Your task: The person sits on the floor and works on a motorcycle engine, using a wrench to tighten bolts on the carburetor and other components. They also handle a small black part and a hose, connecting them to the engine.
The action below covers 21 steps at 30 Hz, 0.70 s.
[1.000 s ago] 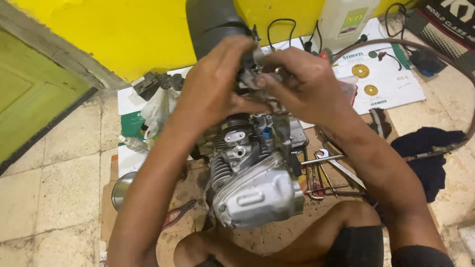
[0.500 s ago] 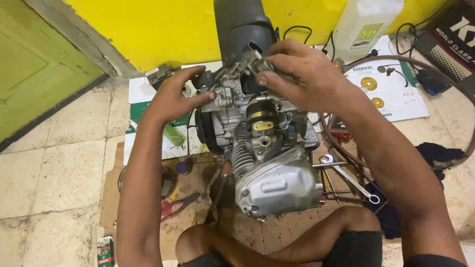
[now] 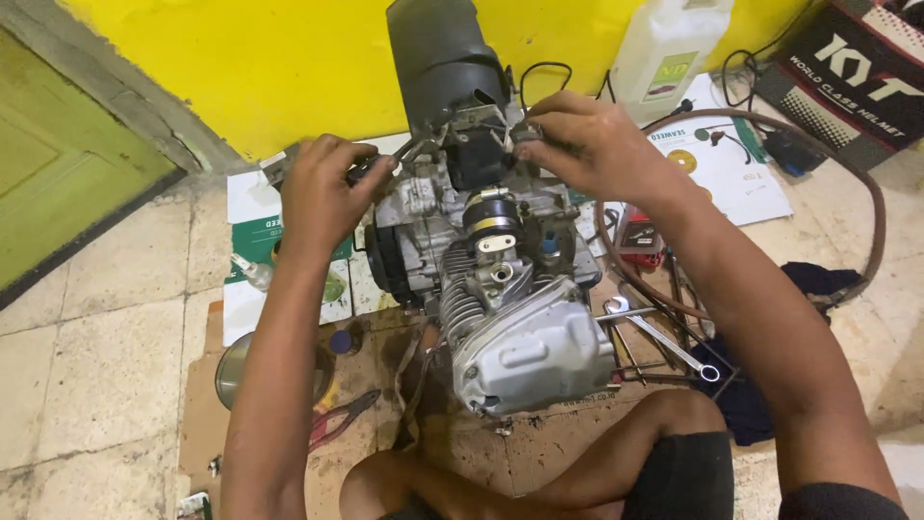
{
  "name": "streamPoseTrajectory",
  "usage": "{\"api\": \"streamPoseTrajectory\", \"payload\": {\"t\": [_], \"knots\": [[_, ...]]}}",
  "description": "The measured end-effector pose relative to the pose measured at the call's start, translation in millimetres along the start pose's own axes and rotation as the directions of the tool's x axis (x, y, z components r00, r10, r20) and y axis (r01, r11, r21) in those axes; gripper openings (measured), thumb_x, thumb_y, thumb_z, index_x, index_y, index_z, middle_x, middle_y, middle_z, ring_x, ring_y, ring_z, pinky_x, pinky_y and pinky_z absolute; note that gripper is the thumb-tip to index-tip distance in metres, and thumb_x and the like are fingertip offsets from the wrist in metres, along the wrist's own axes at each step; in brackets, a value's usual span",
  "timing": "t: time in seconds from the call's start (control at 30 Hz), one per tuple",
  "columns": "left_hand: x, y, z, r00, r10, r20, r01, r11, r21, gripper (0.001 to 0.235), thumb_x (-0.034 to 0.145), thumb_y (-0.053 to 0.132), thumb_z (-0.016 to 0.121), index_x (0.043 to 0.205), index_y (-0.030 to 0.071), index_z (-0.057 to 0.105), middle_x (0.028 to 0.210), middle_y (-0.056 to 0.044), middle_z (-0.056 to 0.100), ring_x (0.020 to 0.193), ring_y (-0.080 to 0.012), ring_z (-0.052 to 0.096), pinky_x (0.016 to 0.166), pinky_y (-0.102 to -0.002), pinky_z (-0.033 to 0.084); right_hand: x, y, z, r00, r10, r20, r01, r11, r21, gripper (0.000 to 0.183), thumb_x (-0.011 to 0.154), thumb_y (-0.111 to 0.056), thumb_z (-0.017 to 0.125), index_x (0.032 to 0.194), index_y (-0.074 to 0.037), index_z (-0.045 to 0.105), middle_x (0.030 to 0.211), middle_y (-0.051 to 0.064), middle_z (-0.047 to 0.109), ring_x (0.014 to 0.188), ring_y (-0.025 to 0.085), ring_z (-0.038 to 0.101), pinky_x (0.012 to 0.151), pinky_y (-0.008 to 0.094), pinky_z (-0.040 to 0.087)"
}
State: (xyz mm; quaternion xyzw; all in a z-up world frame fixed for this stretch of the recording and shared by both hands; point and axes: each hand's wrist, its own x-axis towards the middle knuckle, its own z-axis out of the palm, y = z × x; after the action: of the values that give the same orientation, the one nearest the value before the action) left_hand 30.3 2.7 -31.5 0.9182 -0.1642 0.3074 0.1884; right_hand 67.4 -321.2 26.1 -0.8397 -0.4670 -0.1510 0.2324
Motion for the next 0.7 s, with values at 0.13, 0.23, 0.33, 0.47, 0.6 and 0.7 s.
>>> {"api": "streamPoseTrajectory", "payload": {"t": [0.13, 0.23, 0.33, 0.47, 0.6, 0.7], "knots": [[0.2, 9.1, -7.1, 0.982, -0.135, 0.134, 0.153, 0.979, -0.136, 0.033, 0.094, 0.033, 0.068, 0.109, 0.004, 0.071, 0.098, -0.013, 0.064, 0.090, -0.0270, 0.059, 0.072, -0.043, 0.048, 2.6, -3.3, 2.4, 0.999, -0.029, -0.023, 0.029, 1.000, 0.012, 0.033, 0.097, -0.018, 0.062, 0.116, 0.008, 0.065, 0.113, 0.021, 0.062, 0.094, 0.030, 0.063, 0.082, 0.039, 0.057], [0.0, 8.5, -4.8, 0.976, -0.165, 0.140, 0.185, 0.972, -0.144, 0.034, 0.095, 0.034, 0.065, 0.110, 0.004, 0.070, 0.092, -0.012, 0.059, 0.084, -0.0254, 0.056, 0.067, -0.040, 0.045, 17.4, -23.1, 0.2, 0.999, 0.019, -0.049, -0.020, 1.000, -0.023, 0.030, 0.097, -0.027, 0.064, 0.109, 0.000, 0.069, 0.108, 0.015, 0.063, 0.091, 0.026, 0.062, 0.082, 0.041, 0.055], [-1.0, 4.9, -1.5, 0.977, -0.171, 0.127, 0.188, 0.973, -0.131, 0.031, 0.096, 0.031, 0.065, 0.114, 0.006, 0.069, 0.098, -0.011, 0.057, 0.089, -0.0261, 0.056, 0.070, -0.040, 0.047, 28.3, -37.8, -4.3, 1.000, 0.020, 0.015, -0.018, 0.994, -0.108, 0.032, 0.100, -0.028, 0.060, 0.107, 0.001, 0.069, 0.100, 0.015, 0.065, 0.080, 0.026, 0.063, 0.069, 0.037, 0.058], [-3.1, 4.4, -1.2, 0.989, -0.140, 0.038, 0.145, 0.960, -0.238, 0.025, 0.094, 0.025, 0.070, 0.107, 0.004, 0.071, 0.099, -0.012, 0.055, 0.093, -0.0259, 0.054, 0.074, -0.040, 0.047, 15.4, -18.5, -0.9, 0.994, -0.094, -0.049, 0.089, 0.990, -0.107, 0.022, 0.099, -0.017, 0.067, 0.103, 0.005, 0.071, 0.088, 0.015, 0.067, 0.069, 0.022, 0.064, 0.059, 0.029, 0.058], [-0.5, 11.0, -10.2, 0.971, -0.174, 0.166, 0.217, 0.931, -0.293, 0.033, 0.094, 0.033, 0.063, 0.114, 0.007, 0.066, 0.111, -0.013, 0.059, 0.103, -0.0277, 0.057, 0.086, -0.046, 0.046, 7.6, -7.3, 7.1, 0.978, -0.177, -0.115, 0.171, 0.983, -0.059, 0.022, 0.097, -0.012, 0.066, 0.103, 0.009, 0.069, 0.098, 0.022, 0.068, 0.080, 0.029, 0.067, 0.072, 0.035, 0.059], [1.0, 13.2, -13.9, 0.949, -0.196, 0.246, 0.267, 0.916, -0.299, 0.041, 0.093, 0.037, 0.058, 0.118, 0.006, 0.063, 0.120, -0.014, 0.062, 0.112, -0.0305, 0.057, 0.093, -0.051, 0.044, 26.8, -30.6, 5.1, 0.973, -0.168, -0.157, 0.165, 0.986, -0.033, 0.025, 0.100, -0.016, 0.063, 0.104, 0.009, 0.065, 0.108, 0.024, 0.065, 0.089, 0.032, 0.065, 0.079, 0.041, 0.057]]}}
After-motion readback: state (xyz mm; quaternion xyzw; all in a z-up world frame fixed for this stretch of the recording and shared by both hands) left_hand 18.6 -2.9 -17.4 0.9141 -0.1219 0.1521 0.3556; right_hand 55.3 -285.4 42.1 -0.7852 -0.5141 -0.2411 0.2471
